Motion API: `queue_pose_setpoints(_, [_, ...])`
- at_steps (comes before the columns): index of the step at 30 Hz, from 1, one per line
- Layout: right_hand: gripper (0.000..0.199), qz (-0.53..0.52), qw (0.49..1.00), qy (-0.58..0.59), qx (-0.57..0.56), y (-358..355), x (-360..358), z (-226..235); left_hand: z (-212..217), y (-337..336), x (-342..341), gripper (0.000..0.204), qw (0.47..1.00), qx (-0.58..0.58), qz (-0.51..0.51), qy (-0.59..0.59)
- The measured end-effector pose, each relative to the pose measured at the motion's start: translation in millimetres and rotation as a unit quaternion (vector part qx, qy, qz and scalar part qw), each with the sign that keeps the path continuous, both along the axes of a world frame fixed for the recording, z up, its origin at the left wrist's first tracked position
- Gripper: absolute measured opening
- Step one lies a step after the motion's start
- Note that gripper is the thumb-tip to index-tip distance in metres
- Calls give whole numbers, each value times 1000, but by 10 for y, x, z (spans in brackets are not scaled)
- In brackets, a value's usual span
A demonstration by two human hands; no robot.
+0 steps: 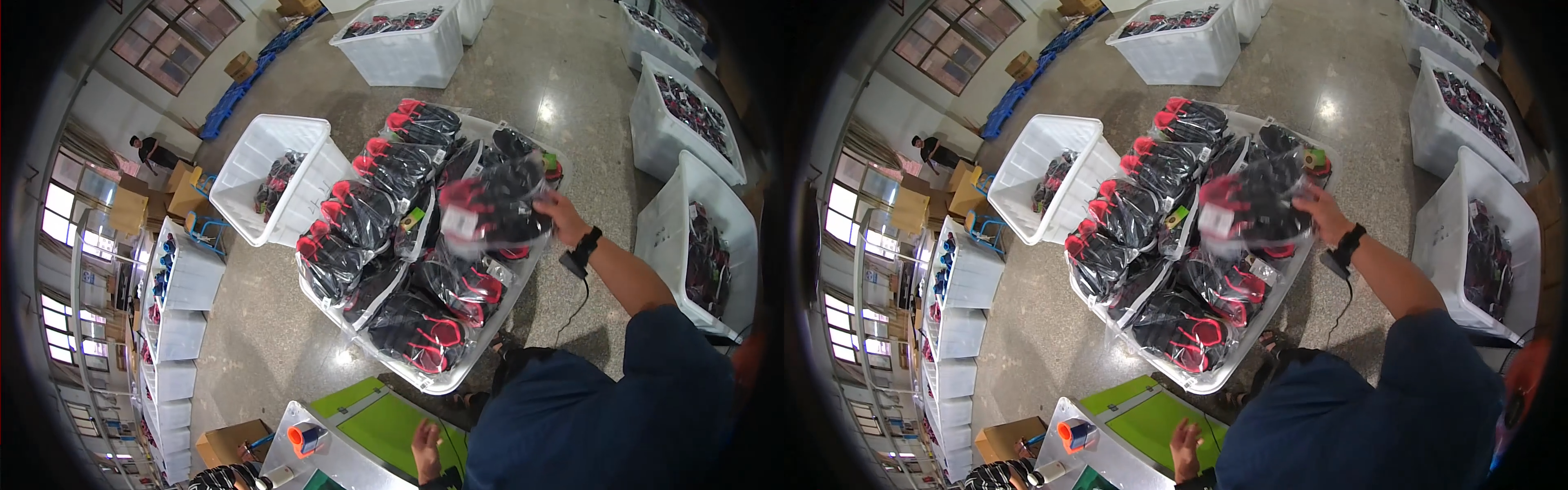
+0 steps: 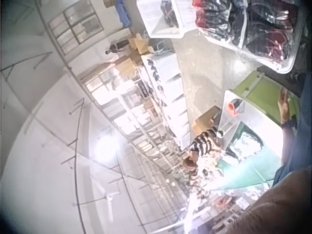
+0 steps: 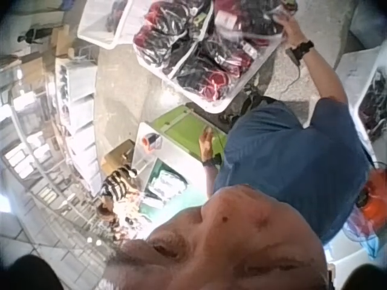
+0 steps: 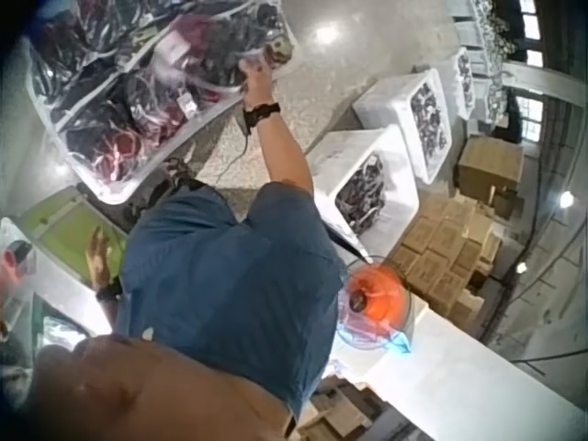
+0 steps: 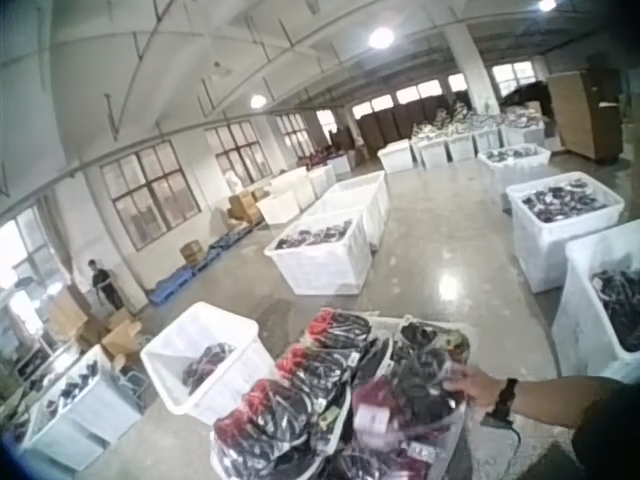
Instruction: The person is sorting packaged shoes from a conveyor belt into a storage bin.
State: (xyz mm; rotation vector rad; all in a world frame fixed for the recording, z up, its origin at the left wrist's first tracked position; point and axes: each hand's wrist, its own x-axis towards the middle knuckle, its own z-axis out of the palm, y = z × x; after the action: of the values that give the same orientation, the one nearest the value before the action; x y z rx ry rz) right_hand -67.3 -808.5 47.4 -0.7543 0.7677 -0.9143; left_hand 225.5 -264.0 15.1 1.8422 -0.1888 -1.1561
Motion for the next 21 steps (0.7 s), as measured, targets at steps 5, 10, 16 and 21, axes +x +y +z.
queue_pose_setpoints(5, [48, -133, 989, -33, -50, -944, -124, -470, -420, 637, -443, 46, 988, 108, -92, -70])
queue_pose_setpoints(10, [52, -201, 968, 147, -39, -1546, -458, -1758, -1134, 1364, -562, 56, 993, 82, -81, -21])
queue_pose_setpoints(16, [62, -242, 891, 378, -64, -1352, -152, -1859, -102, 824, -858, 44, 987, 129, -29, -96])
queue_pose_setpoints(21, [53, -266, 932, 245, 10, -1075, -68, -1786, -101, 1043, -951, 43, 980, 155, -3, -121])
